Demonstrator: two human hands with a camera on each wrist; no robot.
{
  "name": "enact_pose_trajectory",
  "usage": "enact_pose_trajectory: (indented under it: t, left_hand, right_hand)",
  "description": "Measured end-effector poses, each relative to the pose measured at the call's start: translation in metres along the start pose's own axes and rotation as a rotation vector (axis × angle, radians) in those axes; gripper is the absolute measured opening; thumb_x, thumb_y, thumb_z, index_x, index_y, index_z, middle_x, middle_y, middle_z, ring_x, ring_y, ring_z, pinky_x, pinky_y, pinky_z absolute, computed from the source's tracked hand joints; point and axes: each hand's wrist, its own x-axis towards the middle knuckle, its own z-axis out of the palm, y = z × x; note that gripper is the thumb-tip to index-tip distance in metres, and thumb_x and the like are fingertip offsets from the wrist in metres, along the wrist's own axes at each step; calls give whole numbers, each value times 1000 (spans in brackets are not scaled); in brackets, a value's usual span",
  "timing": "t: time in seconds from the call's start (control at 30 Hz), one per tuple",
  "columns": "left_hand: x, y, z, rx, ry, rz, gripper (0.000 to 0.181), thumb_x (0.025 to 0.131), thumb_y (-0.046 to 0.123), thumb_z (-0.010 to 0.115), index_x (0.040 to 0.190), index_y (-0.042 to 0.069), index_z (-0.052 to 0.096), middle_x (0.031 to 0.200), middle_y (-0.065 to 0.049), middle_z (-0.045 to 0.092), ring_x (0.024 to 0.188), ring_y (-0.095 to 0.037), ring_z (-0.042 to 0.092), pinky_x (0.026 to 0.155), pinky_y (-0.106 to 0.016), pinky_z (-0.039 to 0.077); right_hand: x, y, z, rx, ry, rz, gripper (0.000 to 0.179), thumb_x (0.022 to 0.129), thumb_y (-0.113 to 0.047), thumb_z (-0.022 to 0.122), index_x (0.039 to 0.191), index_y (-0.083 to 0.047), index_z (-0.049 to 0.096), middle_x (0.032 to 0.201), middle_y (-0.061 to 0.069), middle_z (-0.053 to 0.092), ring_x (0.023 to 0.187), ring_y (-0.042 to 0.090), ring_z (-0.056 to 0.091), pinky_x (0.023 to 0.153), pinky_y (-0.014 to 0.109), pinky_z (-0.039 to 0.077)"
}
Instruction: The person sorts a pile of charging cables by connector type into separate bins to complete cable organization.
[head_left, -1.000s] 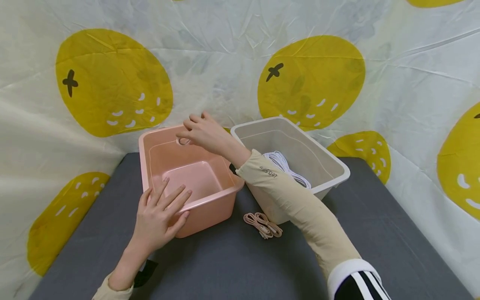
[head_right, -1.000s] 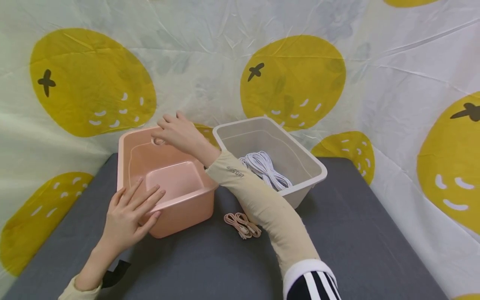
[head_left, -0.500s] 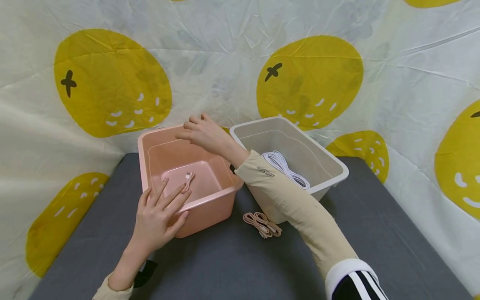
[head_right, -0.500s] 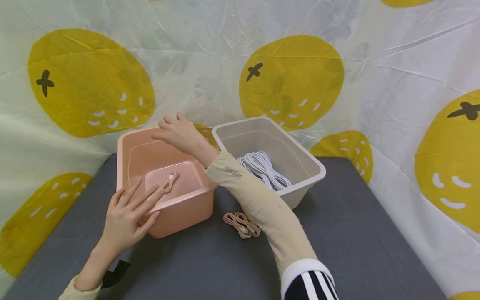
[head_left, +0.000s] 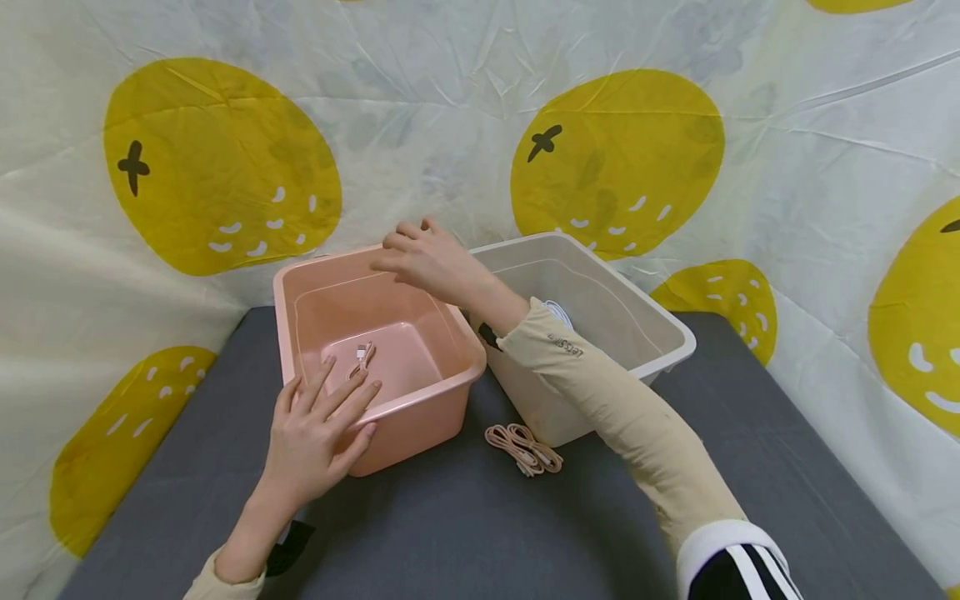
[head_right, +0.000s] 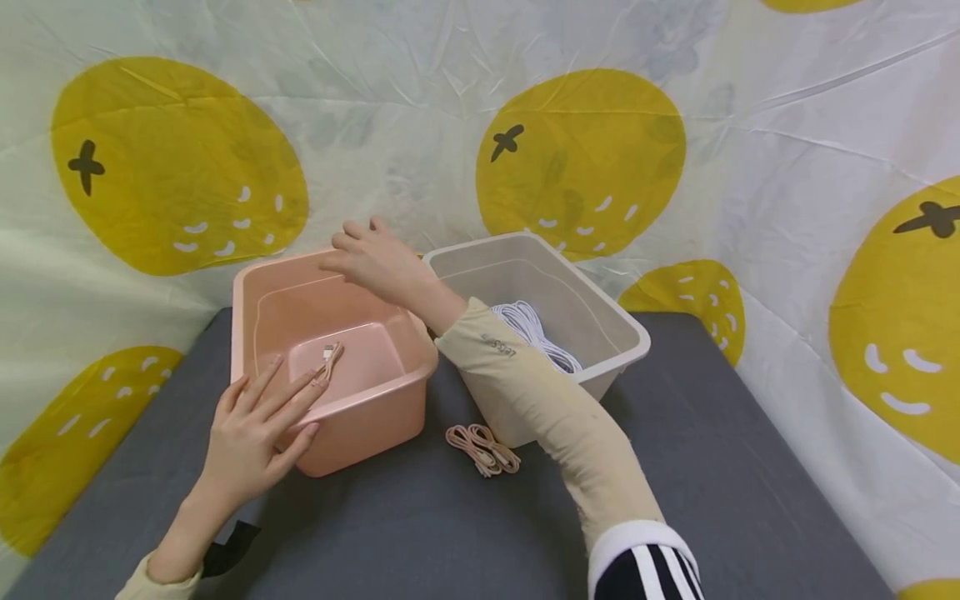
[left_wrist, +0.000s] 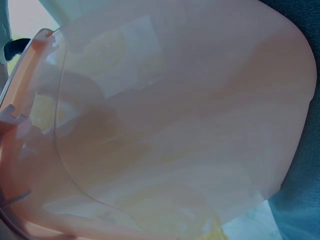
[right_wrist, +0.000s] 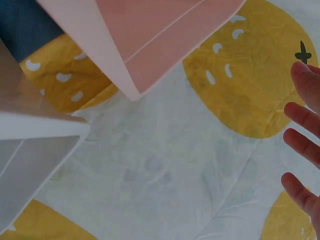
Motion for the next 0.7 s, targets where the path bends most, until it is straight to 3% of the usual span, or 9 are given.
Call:
enact_pose_trajectory:
  t: [0.27, 0.7]
  left_hand:
    - [1, 1, 0, -8, 2, -3, 48, 89, 49, 33, 115, 21, 61, 115, -5, 63, 128, -27, 39, 93, -58, 27]
    - [1, 1, -1, -6, -6, -5, 48, 90, 50, 32, 115, 21, 61, 116, -5, 62, 128, -27, 38, 92, -58, 28]
  right_hand:
    - [-18, 3, -18, 9, 12, 4, 32, 87, -27, 55, 119, -29, 54, 120, -1, 53, 108, 19, 43, 89, 39, 34]
    - [-58, -3, -35, -81, 67, -33, 32, 86, -29, 56, 118, -30, 56, 117, 0, 55, 101, 18, 47, 81, 36, 36]
